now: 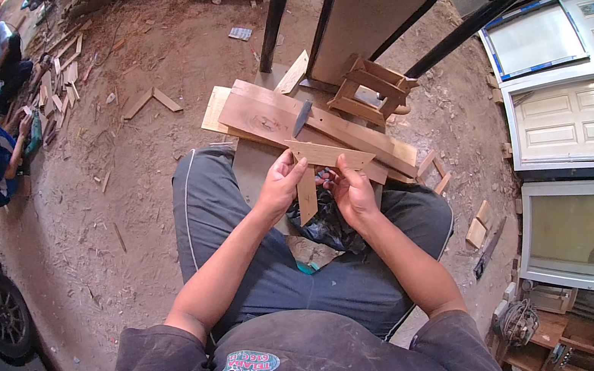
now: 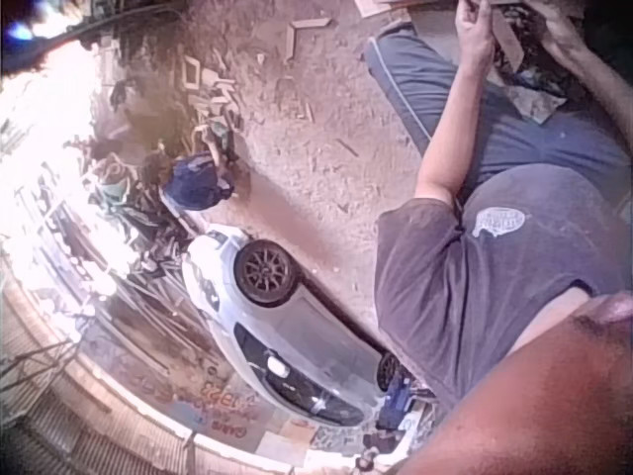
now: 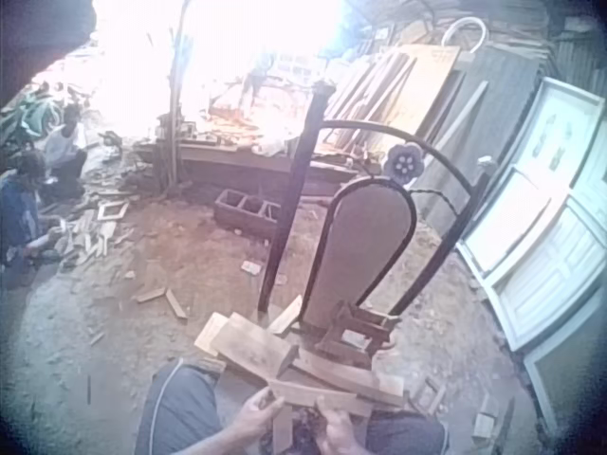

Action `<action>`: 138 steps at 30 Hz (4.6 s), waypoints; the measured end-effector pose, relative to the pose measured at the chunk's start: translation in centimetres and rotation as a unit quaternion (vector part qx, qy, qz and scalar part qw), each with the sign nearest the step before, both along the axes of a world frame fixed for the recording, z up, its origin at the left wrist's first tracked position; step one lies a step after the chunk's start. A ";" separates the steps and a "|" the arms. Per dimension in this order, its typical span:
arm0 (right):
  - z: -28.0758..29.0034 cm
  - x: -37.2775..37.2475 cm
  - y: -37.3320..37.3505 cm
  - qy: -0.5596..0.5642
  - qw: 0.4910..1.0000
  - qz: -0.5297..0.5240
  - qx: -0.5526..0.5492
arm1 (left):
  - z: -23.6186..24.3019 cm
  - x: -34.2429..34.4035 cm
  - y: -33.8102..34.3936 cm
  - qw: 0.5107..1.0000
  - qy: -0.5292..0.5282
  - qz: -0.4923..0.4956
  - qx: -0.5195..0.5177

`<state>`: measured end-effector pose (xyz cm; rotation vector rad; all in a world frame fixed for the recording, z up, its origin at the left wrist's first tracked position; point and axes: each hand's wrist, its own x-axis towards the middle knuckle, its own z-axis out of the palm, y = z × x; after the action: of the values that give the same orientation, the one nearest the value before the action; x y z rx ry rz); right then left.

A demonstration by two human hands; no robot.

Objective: The person assembles a wooden structure by positioning small planks and securing them using a hammer. The person handles several pieces of wood and a hammer throughout the process.

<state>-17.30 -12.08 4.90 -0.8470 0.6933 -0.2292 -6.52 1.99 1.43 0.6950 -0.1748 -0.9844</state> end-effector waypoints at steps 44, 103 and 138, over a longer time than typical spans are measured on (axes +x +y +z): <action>0.1 0.3 -0.2 0.017 0.999 0.021 -0.025 | -0.3 0.0 -0.1 0.998 0.023 0.041 0.027; 5.1 0.8 -4.7 0.103 0.680 -0.017 -0.726 | 0.0 1.4 1.1 0.994 -0.066 0.050 0.073; 7.4 -0.5 2.2 0.045 0.713 0.204 -0.669 | 0.2 -2.4 1.4 0.921 -0.384 -0.007 0.056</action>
<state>-17.84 -9.85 12.31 -2.4058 0.3068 -0.2782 -8.91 3.40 1.62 1.1662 -0.8167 -0.6920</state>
